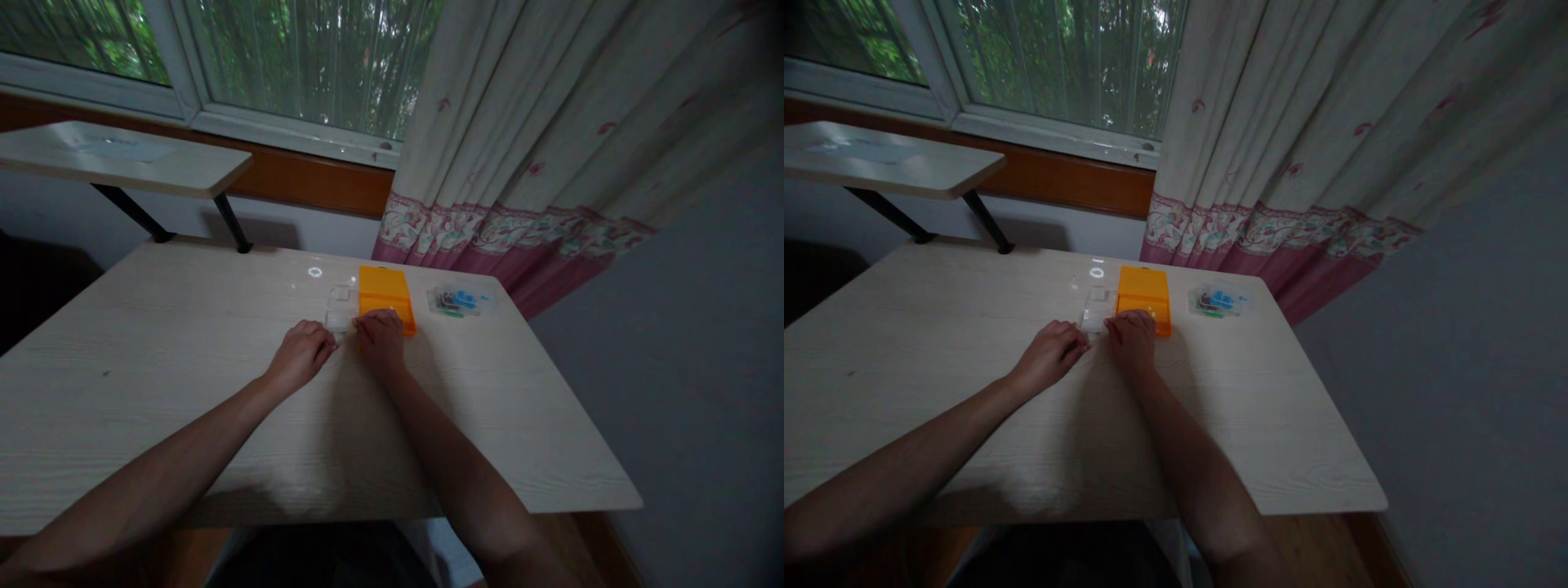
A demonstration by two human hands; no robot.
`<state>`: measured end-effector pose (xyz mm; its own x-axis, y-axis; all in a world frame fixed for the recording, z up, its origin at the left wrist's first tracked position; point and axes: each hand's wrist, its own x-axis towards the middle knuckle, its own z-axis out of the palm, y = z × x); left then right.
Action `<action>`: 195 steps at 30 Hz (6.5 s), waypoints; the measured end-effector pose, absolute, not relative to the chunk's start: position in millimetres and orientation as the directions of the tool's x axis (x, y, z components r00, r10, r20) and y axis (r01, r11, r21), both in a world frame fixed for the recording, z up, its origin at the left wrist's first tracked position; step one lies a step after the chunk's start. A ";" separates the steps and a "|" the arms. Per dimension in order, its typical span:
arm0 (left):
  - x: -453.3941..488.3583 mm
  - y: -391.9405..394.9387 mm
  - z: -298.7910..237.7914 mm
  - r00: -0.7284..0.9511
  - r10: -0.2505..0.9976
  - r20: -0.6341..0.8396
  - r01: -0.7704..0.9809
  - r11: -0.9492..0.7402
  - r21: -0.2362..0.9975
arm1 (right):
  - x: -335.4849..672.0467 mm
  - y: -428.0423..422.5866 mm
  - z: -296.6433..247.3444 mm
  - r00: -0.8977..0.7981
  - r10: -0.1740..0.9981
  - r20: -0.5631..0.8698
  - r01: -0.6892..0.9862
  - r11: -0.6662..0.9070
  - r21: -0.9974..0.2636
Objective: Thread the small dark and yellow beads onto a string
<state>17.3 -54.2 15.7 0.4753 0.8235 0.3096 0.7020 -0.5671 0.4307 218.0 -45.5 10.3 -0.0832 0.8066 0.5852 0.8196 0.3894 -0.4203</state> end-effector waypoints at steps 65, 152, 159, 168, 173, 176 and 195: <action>24.2 -55.9 14.9 0.355 0.904 0.240 0.416 -0.383 0.825 | 231.1 -38.8 7.4 0.068 0.745 0.664 0.797 0.360 -0.485; 32.3 -60.2 9.5 0.576 0.766 0.285 0.603 -0.633 0.485 | 225.0 -39.2 6.7 -0.003 0.770 0.638 0.764 0.413 -0.496; 33.6 -61.9 14.5 0.595 0.755 0.275 0.624 -0.650 0.434 | 226.0 -36.8 2.2 0.000 0.777 0.629 0.759 0.410 -0.506; 35.5 -62.7 14.3 0.594 0.761 0.262 0.671 -0.648 0.360 | 225.4 -38.3 4.4 0.007 0.773 0.634 0.754 0.412 -0.512; 36.1 -62.1 14.2 0.576 0.773 0.264 0.677 -0.633 0.376 | 226.3 -37.8 3.6 -0.003 0.754 0.657 0.752 0.435 -0.495; 35.0 -61.3 14.4 0.542 0.796 0.268 0.659 -0.601 0.452 | 225.3 -38.8 5.4 -0.018 0.764 0.644 0.767 0.424 -0.481; 30.8 -57.6 6.7 0.260 0.942 0.215 0.392 -0.306 0.868 | 208.8 -52.8 13.4 -0.347 0.603 0.719 0.655 0.704 -0.274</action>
